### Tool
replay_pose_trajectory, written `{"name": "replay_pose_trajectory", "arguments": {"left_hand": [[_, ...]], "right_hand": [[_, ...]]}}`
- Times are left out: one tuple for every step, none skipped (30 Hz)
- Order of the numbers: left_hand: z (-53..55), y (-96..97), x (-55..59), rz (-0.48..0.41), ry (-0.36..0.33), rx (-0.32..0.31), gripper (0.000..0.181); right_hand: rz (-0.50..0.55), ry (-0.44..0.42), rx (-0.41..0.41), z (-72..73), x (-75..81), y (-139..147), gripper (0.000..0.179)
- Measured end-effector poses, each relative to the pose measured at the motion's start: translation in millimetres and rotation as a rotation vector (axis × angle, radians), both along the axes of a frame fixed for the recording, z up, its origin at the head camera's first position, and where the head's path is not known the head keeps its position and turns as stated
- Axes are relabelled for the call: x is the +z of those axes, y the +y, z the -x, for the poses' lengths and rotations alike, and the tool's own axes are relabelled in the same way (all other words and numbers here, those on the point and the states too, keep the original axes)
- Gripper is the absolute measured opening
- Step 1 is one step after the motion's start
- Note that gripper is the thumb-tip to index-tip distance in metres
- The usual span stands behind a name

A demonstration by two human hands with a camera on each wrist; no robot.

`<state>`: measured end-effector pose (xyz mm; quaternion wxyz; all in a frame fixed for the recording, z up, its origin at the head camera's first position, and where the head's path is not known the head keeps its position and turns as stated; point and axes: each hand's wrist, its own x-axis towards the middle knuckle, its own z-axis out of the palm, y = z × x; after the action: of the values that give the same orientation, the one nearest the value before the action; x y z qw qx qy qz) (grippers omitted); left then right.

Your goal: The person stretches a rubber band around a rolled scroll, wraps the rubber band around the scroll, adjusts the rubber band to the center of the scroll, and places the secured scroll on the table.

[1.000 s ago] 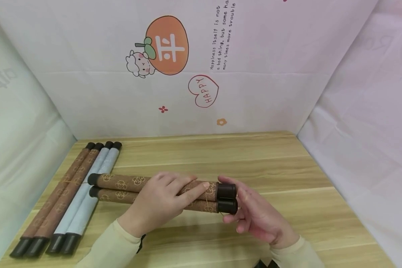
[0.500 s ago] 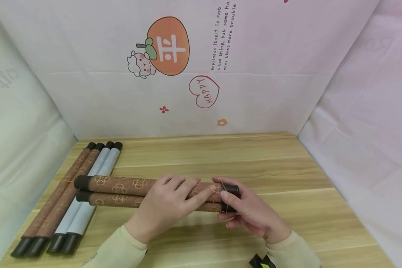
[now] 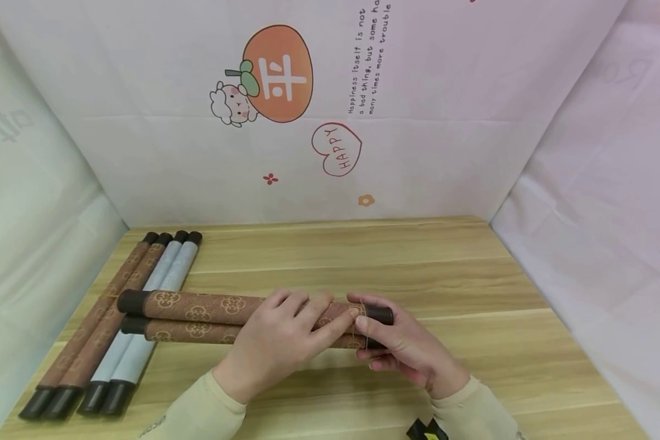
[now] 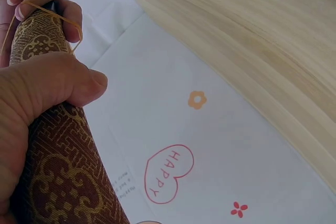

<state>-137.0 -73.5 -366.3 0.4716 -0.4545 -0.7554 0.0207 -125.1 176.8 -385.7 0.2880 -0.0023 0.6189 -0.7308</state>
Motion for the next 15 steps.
{"name": "replay_pose_trajectory", "arguments": {"left_hand": [[-0.1, 0.2, -0.1, -0.001, 0.001, 0.0, 0.031], [-0.1, 0.5, -0.4, -0.002, -0.001, -0.001, 0.031], [-0.1, 0.7, -0.8, -0.002, -0.003, 0.0, 0.032], [0.0, 0.7, -1.5, -0.002, -0.005, 0.0, 0.032], [0.2, 0.8, -2.4, 0.0, -0.007, 0.002, 0.032], [0.5, 0.9, -3.2, 0.0, -0.009, 0.005, 0.033], [0.7, 0.9, -4.3, 0.0, -0.012, 0.009, 0.033], [1.0, 0.8, -5.7, -0.002, -0.019, 0.011, 0.034], [1.3, 0.6, -7.2, -0.006, -0.024, 0.014, 0.033], [1.6, 0.4, -8.9, -0.008, -0.031, 0.017, 0.033], [2.0, 0.5, -10.6, -0.015, -0.037, 0.02, 0.034], [2.3, 0.4, -12.1, -0.021, -0.047, 0.023, 0.034], [2.5, 0.2, -13.8, -0.023, -0.058, 0.028, 0.034], [2.7, 0.1, -15.4, -0.028, -0.069, 0.03, 0.034], [2.8, -0.1, -16.8, -0.031, -0.08, 0.034, 0.034]], "right_hand": [[-0.008, -0.001, -0.004, 0.4, -0.3, -0.3, 0.067], [-0.016, -0.003, -0.01, 0.6, -0.7, -0.6, 0.067], [-0.024, -0.006, -0.017, 0.8, -1.0, -0.9, 0.067], [-0.03, -0.007, -0.023, 0.9, -1.3, -1.3, 0.067], [-0.037, -0.008, -0.03, 1.0, -1.5, -1.8, 0.066], [-0.039, -0.01, -0.034, 1.0, -1.7, -2.4, 0.065], [-0.037, -0.008, -0.035, 0.6, -2.0, -2.8, 0.064], [-0.033, -0.009, -0.036, 0.3, -2.2, -3.6, 0.063], [-0.028, -0.008, -0.037, -0.2, -2.3, -4.4, 0.061], [-0.023, -0.006, -0.039, -0.9, -2.7, -5.2, 0.061], [-0.013, -0.002, -0.038, -1.9, -2.7, -6.1, 0.059], [-0.001, 0.005, -0.038, -3.0, -2.9, -6.9, 0.058], [0.009, 0.014, -0.038, -4.0, -3.3, -7.9, 0.056], [0.014, 0.021, -0.043, -5.0, -3.4, -8.8, 0.054], [0.017, 0.026, -0.05, -6.3, -3.7, -9.7, 0.053]]}}
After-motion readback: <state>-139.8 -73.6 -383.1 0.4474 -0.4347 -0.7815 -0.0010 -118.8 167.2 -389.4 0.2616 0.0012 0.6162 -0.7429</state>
